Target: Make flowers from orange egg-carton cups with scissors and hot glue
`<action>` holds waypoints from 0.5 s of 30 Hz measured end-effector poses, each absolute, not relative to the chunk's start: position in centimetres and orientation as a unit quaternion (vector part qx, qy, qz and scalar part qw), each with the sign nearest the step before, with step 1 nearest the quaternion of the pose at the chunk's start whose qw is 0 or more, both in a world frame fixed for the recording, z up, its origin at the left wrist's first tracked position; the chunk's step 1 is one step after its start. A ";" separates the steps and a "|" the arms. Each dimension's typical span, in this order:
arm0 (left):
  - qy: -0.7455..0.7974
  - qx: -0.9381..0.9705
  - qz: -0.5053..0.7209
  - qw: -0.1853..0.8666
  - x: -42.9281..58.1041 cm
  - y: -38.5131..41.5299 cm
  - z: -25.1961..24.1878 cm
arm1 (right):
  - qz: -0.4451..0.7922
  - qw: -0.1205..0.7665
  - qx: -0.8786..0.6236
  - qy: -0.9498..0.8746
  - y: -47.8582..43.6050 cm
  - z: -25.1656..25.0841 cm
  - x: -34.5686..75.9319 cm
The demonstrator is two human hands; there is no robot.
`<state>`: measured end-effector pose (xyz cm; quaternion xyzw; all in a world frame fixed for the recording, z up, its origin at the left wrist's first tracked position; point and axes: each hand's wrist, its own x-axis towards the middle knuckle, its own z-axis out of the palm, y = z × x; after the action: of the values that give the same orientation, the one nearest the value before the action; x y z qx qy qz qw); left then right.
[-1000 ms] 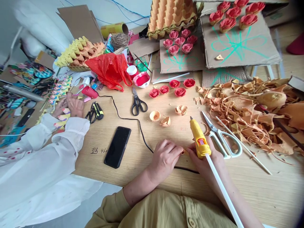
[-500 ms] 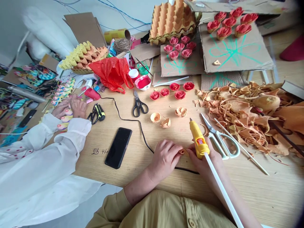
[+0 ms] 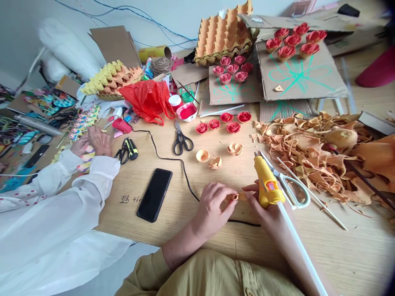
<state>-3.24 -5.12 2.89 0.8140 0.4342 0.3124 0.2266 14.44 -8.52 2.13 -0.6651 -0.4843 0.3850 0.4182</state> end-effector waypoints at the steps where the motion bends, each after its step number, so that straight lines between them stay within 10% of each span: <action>1: 0.435 0.807 0.329 0.228 -3.2 -5.1 3.1 | 0.400 0.434 -0.654 -0.474 -8.4 2.3 14.4; 15: 0.421 0.806 0.357 0.212 -2.7 -5.6 4.3 | 0.549 0.471 -0.560 -0.403 -8.4 1.6 14.4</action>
<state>-2.74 -5.60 4.31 0.8062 0.4214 0.3573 0.2118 14.44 -8.38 1.60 -0.5599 -0.4032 0.5493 0.4714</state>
